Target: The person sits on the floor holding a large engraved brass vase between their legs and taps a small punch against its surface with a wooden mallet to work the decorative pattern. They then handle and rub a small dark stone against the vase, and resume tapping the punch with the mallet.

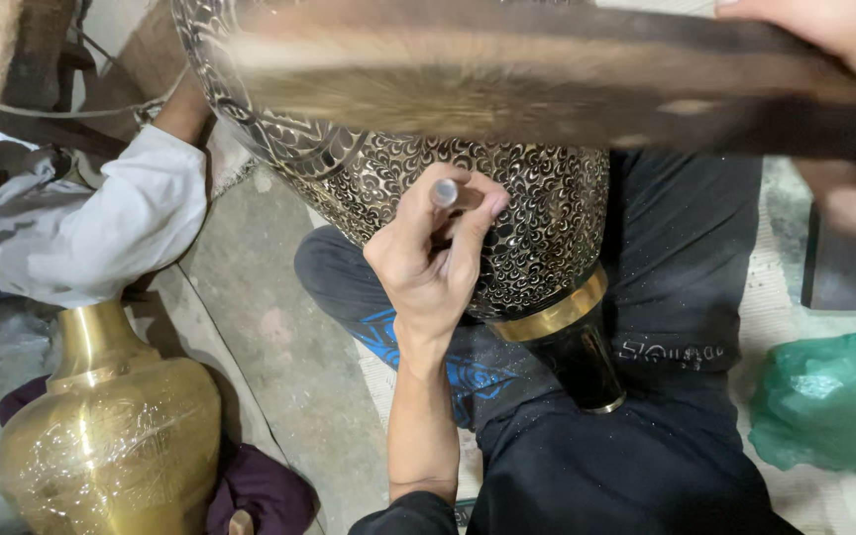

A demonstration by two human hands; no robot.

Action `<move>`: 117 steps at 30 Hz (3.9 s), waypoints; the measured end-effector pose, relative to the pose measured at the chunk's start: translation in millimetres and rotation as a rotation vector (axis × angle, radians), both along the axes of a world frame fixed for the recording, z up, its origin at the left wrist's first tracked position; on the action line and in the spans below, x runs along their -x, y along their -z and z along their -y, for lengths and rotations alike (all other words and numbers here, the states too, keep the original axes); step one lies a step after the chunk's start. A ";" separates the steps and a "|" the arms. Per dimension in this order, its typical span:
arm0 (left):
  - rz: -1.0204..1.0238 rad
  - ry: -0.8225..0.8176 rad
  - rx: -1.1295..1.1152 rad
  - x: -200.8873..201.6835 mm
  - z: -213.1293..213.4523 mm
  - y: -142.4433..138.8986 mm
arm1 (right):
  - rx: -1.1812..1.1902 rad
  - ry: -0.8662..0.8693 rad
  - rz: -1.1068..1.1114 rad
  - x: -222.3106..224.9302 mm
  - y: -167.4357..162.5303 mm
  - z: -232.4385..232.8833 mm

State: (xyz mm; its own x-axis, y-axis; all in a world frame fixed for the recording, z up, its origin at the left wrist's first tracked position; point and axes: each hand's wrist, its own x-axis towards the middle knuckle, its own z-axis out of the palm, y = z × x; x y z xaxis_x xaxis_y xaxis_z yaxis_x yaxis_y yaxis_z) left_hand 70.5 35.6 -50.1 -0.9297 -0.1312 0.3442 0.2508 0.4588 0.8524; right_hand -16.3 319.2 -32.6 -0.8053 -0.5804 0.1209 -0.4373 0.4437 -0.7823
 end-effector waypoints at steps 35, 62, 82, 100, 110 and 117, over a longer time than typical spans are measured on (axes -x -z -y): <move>-0.014 -0.022 -0.017 -12.5 -1.3 -14.3 | -0.330 0.169 -0.263 -26.1 19.4 -13.4; -0.135 -0.303 0.060 -33.1 -12.4 37.5 | -0.449 -0.053 -0.595 -12.9 -50.8 2.6; -0.293 -0.183 0.104 -27.9 -11.5 24.6 | -0.294 -0.077 -0.511 -6.8 -55.8 -8.7; -0.160 -0.219 0.240 -14.3 -15.5 -11.1 | -0.243 0.000 -0.399 -6.4 -49.5 -20.0; -0.058 -0.121 0.177 -12.7 -14.6 -22.8 | -0.293 -0.030 -0.474 -0.1 -57.5 -13.3; -0.046 -0.116 0.195 -13.6 -10.6 -22.4 | -0.270 0.022 -0.425 1.6 -73.6 0.9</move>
State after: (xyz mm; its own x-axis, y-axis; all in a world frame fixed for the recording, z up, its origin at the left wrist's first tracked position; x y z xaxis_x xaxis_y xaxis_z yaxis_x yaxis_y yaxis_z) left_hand 84.1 46.2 -27.7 -0.8951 -0.1632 0.4149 0.2233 0.6414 0.7340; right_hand -18.0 318.3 41.0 -0.7300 -0.6196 0.2885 -0.6803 0.6186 -0.3930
